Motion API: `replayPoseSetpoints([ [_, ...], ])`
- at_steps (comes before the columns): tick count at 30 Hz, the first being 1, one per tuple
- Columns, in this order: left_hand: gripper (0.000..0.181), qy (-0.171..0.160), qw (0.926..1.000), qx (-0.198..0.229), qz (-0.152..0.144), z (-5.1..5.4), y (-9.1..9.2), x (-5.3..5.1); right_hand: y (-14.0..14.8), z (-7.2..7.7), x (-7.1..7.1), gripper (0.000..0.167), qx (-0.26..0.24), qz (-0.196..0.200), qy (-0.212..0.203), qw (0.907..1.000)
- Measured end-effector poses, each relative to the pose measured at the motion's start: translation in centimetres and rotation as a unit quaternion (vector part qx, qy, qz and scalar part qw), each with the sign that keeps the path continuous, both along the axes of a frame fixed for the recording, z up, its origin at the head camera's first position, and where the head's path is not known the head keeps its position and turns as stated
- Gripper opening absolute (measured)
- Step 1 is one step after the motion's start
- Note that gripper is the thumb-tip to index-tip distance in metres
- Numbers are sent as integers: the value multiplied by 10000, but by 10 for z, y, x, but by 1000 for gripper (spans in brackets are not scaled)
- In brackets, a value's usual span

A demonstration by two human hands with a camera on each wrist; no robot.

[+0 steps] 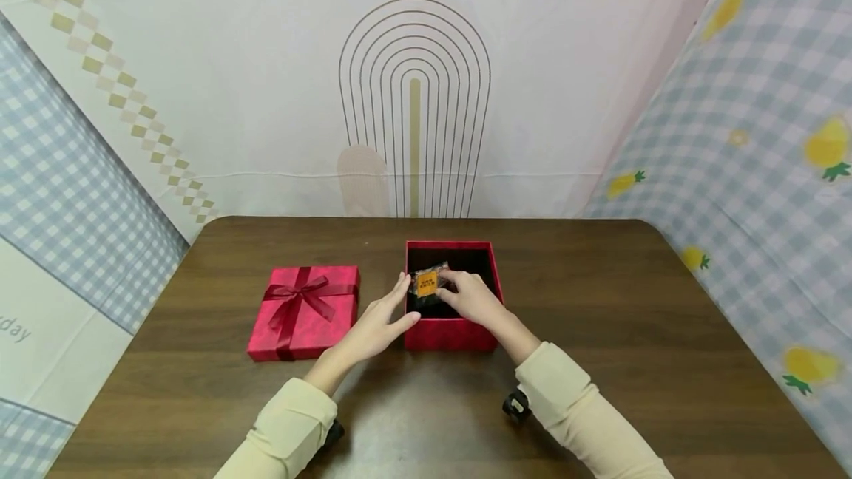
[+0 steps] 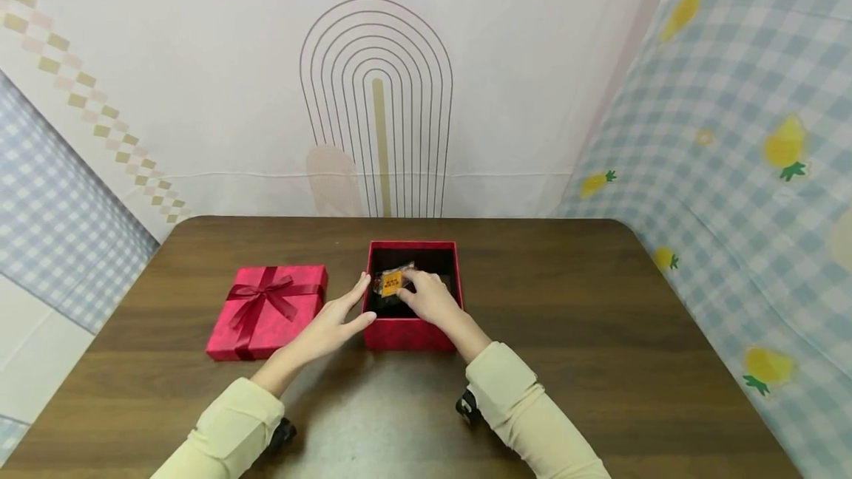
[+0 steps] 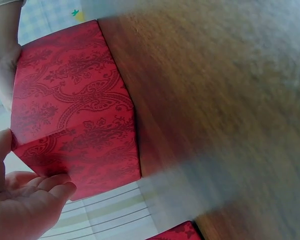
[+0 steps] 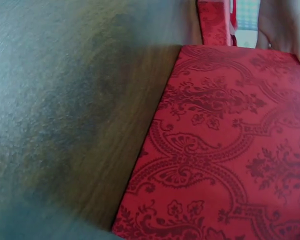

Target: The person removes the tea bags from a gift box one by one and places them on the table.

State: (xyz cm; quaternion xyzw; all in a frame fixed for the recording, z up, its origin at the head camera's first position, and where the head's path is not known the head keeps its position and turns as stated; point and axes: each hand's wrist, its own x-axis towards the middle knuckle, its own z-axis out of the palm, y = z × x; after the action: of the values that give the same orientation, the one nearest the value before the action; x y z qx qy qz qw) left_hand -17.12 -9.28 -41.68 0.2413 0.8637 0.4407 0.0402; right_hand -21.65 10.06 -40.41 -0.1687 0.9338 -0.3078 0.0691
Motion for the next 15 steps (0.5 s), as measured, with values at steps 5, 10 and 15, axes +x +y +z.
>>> replayPoseSetpoints([
  [5, 64, -34, 10000, -11, 13, -2, 0, 0, 5, 1, -5, 46, -1080, 70, -1163, 9873],
  [10, 64, -21, 10000, 14, -21, -2, -1, 0, 5, 2, -9, 49, -1526, 369, -2368, 9588],
  [15, 64, 93, 9999, 43, -27, -3, 0, -1, 9, 3, -8, 42, -1843, 195, -1895, 9642],
])
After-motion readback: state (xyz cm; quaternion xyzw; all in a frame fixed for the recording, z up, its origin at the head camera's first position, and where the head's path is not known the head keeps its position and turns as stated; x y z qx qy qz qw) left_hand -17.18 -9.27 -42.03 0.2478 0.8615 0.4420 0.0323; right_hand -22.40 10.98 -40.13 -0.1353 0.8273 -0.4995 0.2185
